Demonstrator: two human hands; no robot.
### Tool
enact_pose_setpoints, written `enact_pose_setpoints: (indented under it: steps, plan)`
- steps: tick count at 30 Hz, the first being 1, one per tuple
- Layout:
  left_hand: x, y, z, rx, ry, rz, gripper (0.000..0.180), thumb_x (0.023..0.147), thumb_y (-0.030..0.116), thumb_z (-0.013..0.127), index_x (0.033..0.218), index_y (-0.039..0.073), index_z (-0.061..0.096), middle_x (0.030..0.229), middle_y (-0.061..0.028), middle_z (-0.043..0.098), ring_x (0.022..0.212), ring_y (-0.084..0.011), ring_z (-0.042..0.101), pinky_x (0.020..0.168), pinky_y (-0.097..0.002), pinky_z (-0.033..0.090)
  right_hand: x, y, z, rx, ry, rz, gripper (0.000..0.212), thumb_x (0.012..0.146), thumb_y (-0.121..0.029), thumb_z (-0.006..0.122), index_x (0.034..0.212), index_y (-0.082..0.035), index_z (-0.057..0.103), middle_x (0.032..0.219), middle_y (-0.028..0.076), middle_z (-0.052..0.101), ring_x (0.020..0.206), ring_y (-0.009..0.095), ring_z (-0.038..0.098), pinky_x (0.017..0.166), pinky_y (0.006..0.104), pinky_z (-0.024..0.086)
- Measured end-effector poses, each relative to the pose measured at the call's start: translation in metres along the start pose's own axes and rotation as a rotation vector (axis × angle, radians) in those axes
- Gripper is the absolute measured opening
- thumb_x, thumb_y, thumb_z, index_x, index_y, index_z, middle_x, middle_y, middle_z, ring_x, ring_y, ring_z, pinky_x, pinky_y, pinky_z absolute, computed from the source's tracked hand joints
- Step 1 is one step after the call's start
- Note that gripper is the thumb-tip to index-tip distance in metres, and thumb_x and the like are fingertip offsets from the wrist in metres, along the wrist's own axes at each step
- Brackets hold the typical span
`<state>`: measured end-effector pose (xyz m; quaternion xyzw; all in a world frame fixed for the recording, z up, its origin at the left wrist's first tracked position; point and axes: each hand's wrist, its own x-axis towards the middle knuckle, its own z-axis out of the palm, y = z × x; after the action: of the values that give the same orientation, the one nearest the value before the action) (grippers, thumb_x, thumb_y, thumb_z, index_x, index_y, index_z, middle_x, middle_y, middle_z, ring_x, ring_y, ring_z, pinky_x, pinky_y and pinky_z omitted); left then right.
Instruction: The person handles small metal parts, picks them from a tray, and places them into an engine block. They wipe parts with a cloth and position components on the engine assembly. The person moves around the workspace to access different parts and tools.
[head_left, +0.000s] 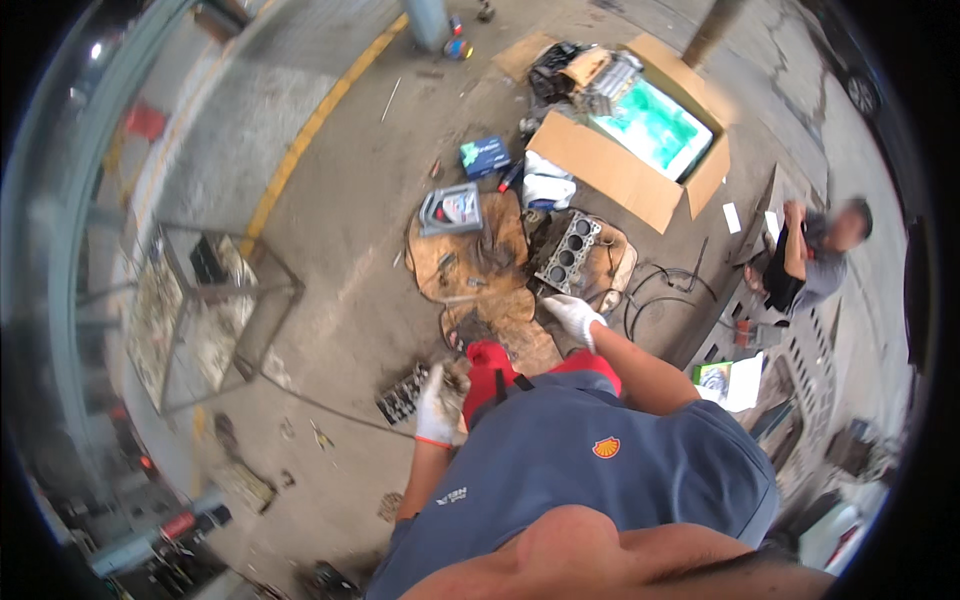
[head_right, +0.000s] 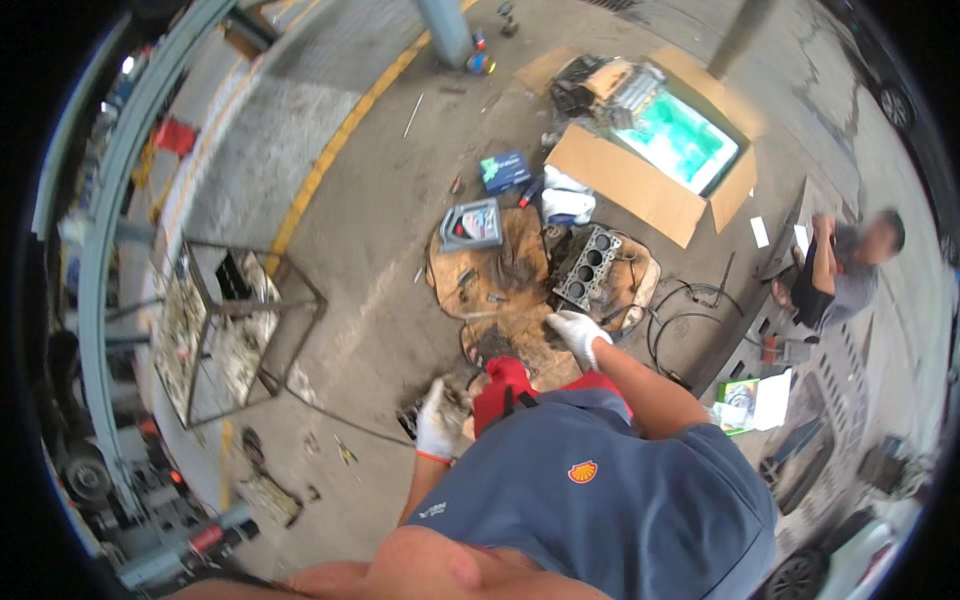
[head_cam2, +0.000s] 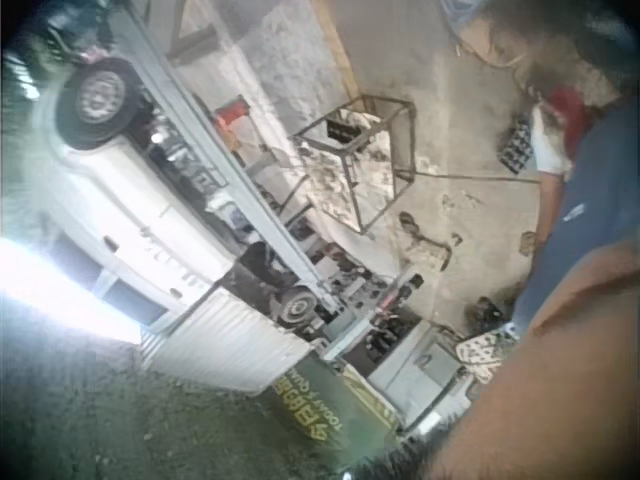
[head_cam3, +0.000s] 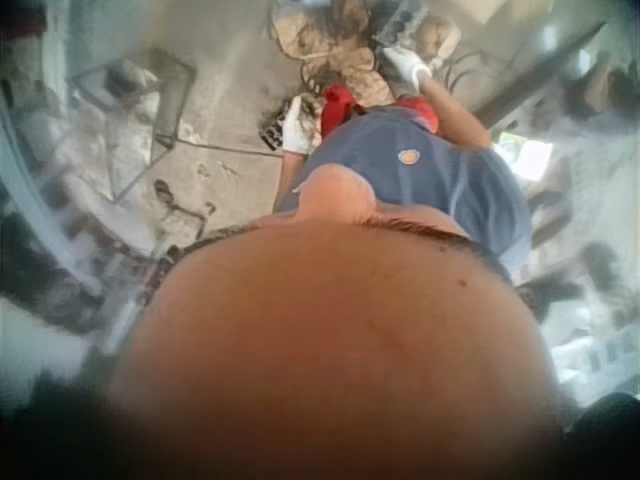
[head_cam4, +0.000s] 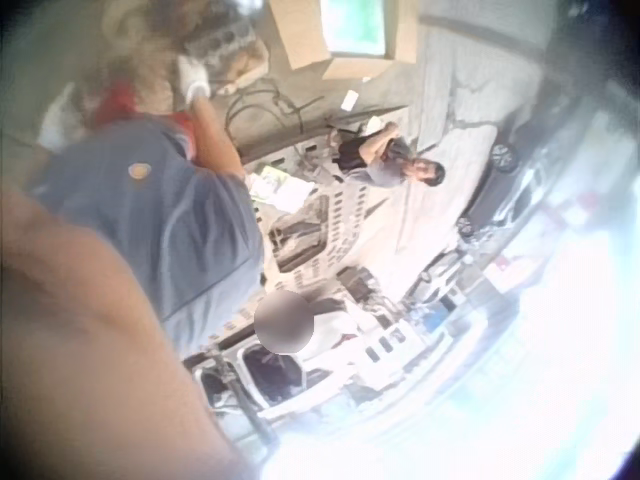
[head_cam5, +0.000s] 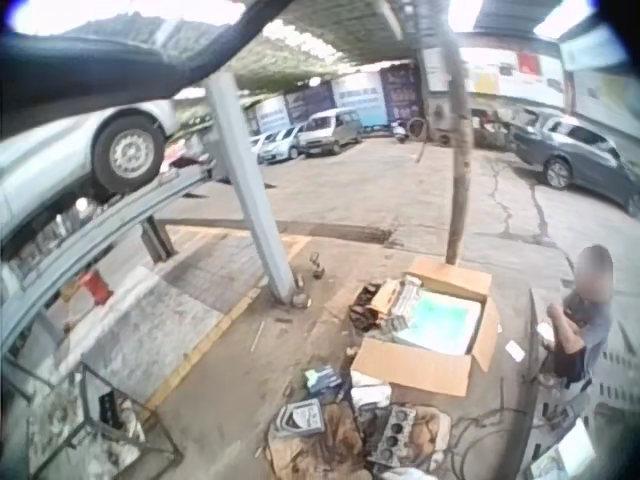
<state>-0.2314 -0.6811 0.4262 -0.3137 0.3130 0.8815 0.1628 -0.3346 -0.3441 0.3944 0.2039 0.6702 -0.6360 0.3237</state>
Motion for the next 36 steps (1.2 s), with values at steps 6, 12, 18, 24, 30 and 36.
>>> enact_pose_setpoints:
  steps: [6, 12, 18, 24, 30, 36]
  plan:
    - [0.017, 0.126, -0.038, -0.061, 0.034, 0.042, 0.03, 0.106, 0.031, 0.06, 0.123, 0.006, 0.063, 0.105, -0.0087, 0.069, 0.09, -0.0222, 0.065, 0.081, -0.0373, 0.055, 0.043, -0.073, 0.131, 0.145, -0.48, 0.101, 0.073, 0.11, -0.059, 0.033, 0.149, 0.0, 0.053, 0.146, 0.019, 0.06, 0.139, 0.028, 0.054, 0.119, 0.0421, 0.037]
    - [0.085, 0.196, 0.009, -0.184, 0.001, 0.013, 0.027, 0.108, 0.028, 0.056, 0.123, 0.007, 0.065, 0.105, -0.0096, 0.071, 0.092, -0.0248, 0.068, 0.081, -0.0392, 0.056, 0.069, -0.162, 0.168, 0.66, -0.458, 0.098, 0.081, 0.108, -0.062, 0.028, 0.166, -0.006, 0.018, 0.172, 0.015, 0.02, 0.156, 0.033, 0.025, 0.123, 0.046, 0.029]
    - [0.169, 0.26, 0.061, -0.09, 0.062, -0.085, 0.025, 0.106, 0.026, 0.06, 0.121, 0.008, 0.069, 0.108, -0.0075, 0.073, 0.087, -0.0209, 0.068, 0.078, -0.038, 0.058, 0.172, -0.183, 0.156, 0.914, -0.258, 0.038, 0.037, 0.106, -0.038, 0.056, 0.129, -0.011, 0.063, 0.13, 0.006, 0.068, 0.113, 0.023, 0.065, 0.096, 0.0368, 0.05]
    - [0.271, 0.346, 0.091, 0.19, 0.308, 0.103, 0.024, 0.103, 0.023, 0.066, 0.121, 0.007, 0.069, 0.103, -0.0022, 0.07, 0.084, -0.0129, 0.06, 0.071, -0.0271, 0.048, 0.297, -0.262, 0.106, 0.95, 0.013, 0.077, 0.039, 0.109, -0.048, 0.049, 0.117, -0.013, 0.064, 0.12, 0.009, 0.071, 0.105, 0.023, 0.066, 0.085, 0.0363, 0.052]
    - [0.383, 0.423, 0.142, 0.207, 0.234, 0.096, 0.029, 0.103, 0.025, 0.065, 0.124, 0.005, 0.067, 0.104, -0.0048, 0.068, 0.085, -0.0169, 0.062, 0.076, -0.0314, 0.051, 0.389, -0.387, 0.059, 0.975, 0.152, 0.066, 0.05, 0.107, -0.054, 0.049, 0.123, -0.009, 0.064, 0.115, 0.012, 0.072, 0.098, 0.028, 0.068, 0.084, 0.0406, 0.053]
    - [0.549, 0.497, 0.231, 0.225, 0.158, -0.176, 0.02, 0.102, 0.023, 0.066, 0.112, 0.006, 0.069, 0.098, -0.0059, 0.071, 0.082, -0.018, 0.064, 0.072, -0.0322, 0.054, 0.479, -0.454, 0.021, 1.157, 0.32, 0.014, 0.045, 0.108, -0.055, 0.044, 0.1, -0.014, 0.06, 0.093, 0.006, 0.067, 0.08, 0.024, 0.069, 0.062, 0.0338, 0.05]
